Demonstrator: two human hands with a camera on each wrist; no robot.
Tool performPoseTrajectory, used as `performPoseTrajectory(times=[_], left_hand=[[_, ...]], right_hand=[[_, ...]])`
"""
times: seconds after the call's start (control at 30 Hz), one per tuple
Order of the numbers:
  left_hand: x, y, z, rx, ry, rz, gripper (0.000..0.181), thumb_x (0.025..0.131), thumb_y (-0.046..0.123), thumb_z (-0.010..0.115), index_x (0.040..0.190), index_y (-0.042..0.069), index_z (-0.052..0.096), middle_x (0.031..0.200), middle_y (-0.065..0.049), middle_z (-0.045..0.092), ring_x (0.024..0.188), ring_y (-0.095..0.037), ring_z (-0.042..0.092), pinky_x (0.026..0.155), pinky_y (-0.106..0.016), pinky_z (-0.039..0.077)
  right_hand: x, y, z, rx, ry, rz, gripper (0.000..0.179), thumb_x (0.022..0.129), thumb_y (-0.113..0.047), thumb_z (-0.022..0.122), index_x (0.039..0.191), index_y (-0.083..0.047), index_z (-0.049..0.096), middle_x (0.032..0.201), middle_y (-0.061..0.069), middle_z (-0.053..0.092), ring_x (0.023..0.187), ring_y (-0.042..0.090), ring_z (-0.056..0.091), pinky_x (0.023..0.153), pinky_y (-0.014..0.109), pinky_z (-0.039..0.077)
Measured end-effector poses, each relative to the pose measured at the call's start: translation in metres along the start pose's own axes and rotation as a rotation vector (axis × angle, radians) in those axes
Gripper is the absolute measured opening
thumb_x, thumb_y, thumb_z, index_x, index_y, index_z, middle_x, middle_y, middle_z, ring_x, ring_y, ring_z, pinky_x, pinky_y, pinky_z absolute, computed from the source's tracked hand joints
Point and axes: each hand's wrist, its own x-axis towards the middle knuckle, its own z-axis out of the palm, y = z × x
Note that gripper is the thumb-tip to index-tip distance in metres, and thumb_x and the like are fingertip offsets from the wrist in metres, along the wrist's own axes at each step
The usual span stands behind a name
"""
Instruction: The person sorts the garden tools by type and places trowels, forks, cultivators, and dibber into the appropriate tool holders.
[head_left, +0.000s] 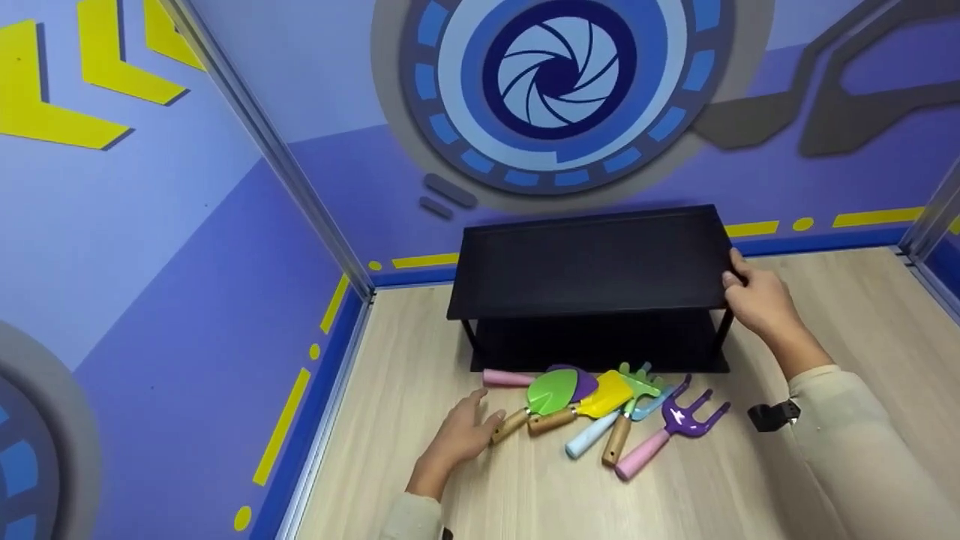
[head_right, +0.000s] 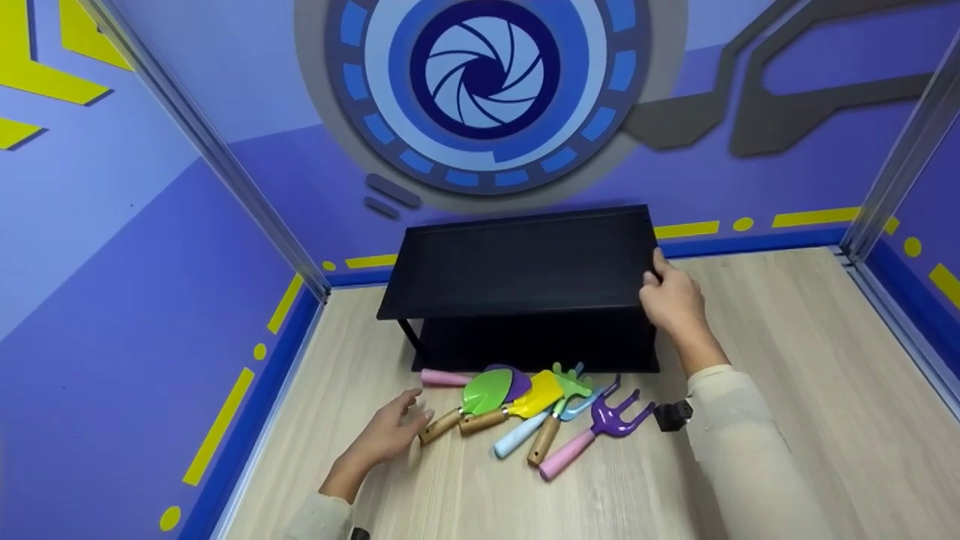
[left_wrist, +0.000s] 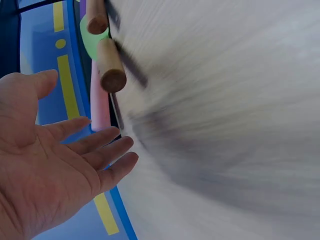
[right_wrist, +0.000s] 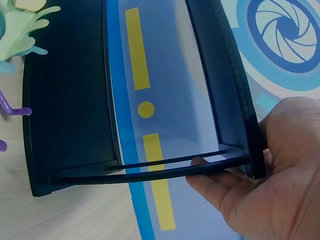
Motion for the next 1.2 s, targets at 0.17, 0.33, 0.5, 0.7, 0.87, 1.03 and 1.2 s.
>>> performPoseTrajectory(times=[0.17, 0.33, 0.5, 0.7, 0.87, 1.03, 1.2], left_hand=[[0.007, 0.002, 0.004, -0.022, -0.020, 0.021, 0.072, 0.107, 0.046, 0.061, 0.160, 0.000, 0.042, 0.162, -0.031, 0.047, 0.154, -0.051, 0.041, 0.127, -0.066, 0.033], [0.016, 0.006, 0.008, -0.051, -0.019, 0.069, 0.071, 0.107, 0.041, 0.062, 0.159, -0.004, 0.043, 0.159, -0.031, 0.051, 0.152, -0.049, 0.046, 0.127, -0.063, 0.035], [0.022, 0.011, 0.015, -0.017, -0.036, 0.080, 0.069, 0.107, 0.040, 0.063, 0.158, -0.002, 0.046, 0.158, -0.028, 0.053, 0.151, -0.048, 0.047, 0.126, -0.063, 0.038], [0.026, 0.015, 0.021, -0.010, -0.041, 0.089, 0.066, 0.104, 0.039, 0.067, 0.156, 0.001, 0.050, 0.157, -0.024, 0.055, 0.151, -0.046, 0.047, 0.125, -0.063, 0.038], [0.028, 0.012, 0.025, 0.001, -0.022, 0.113, 0.064, 0.097, 0.032, 0.077, 0.149, -0.001, 0.056, 0.151, -0.023, 0.059, 0.147, -0.045, 0.051, 0.123, -0.063, 0.041], [0.029, 0.012, 0.029, -0.014, -0.012, 0.117, 0.064, 0.091, 0.029, 0.085, 0.143, 0.001, 0.060, 0.148, -0.022, 0.060, 0.143, -0.044, 0.054, 0.121, -0.062, 0.043], [0.031, 0.015, 0.032, 0.005, -0.025, 0.100, 0.063, 0.090, 0.030, 0.086, 0.140, 0.000, 0.063, 0.140, -0.019, 0.064, 0.134, -0.038, 0.059, 0.117, -0.058, 0.047]], right_hand=[[0.000, -0.001, 0.001, 0.010, 0.006, 0.015, 0.061, 0.115, -0.035, 0.027, 0.170, -0.016, 0.007, 0.172, 0.034, 0.015, 0.157, 0.061, 0.019, 0.111, 0.067, 0.040], [0.002, -0.001, 0.003, 0.016, 0.009, 0.025, 0.061, 0.115, -0.035, 0.026, 0.170, -0.017, 0.007, 0.173, 0.033, 0.014, 0.158, 0.060, 0.019, 0.111, 0.065, 0.040], [0.001, 0.000, 0.004, 0.025, 0.005, 0.027, 0.061, 0.116, -0.036, 0.027, 0.170, -0.017, 0.007, 0.173, 0.031, 0.014, 0.158, 0.060, 0.018, 0.123, 0.073, 0.031], [-0.002, 0.001, 0.004, 0.039, 0.011, 0.026, 0.061, 0.116, -0.038, 0.028, 0.170, -0.017, 0.008, 0.174, 0.029, 0.014, 0.158, 0.059, 0.019, 0.123, 0.074, 0.030], [-0.003, 0.001, 0.005, 0.045, 0.025, 0.017, 0.059, 0.116, -0.040, 0.028, 0.170, -0.022, 0.012, 0.173, 0.030, 0.017, 0.158, 0.059, 0.020, 0.121, 0.072, 0.034], [-0.004, 0.001, 0.005, 0.051, 0.032, 0.017, 0.060, 0.116, -0.041, 0.029, 0.170, -0.022, 0.013, 0.173, 0.030, 0.018, 0.158, 0.058, 0.021, 0.114, 0.068, 0.040], [-0.004, 0.001, 0.005, 0.053, 0.043, 0.011, 0.059, 0.116, -0.040, 0.030, 0.170, -0.022, 0.015, 0.173, 0.029, 0.019, 0.158, 0.058, 0.022, 0.114, 0.068, 0.039]])
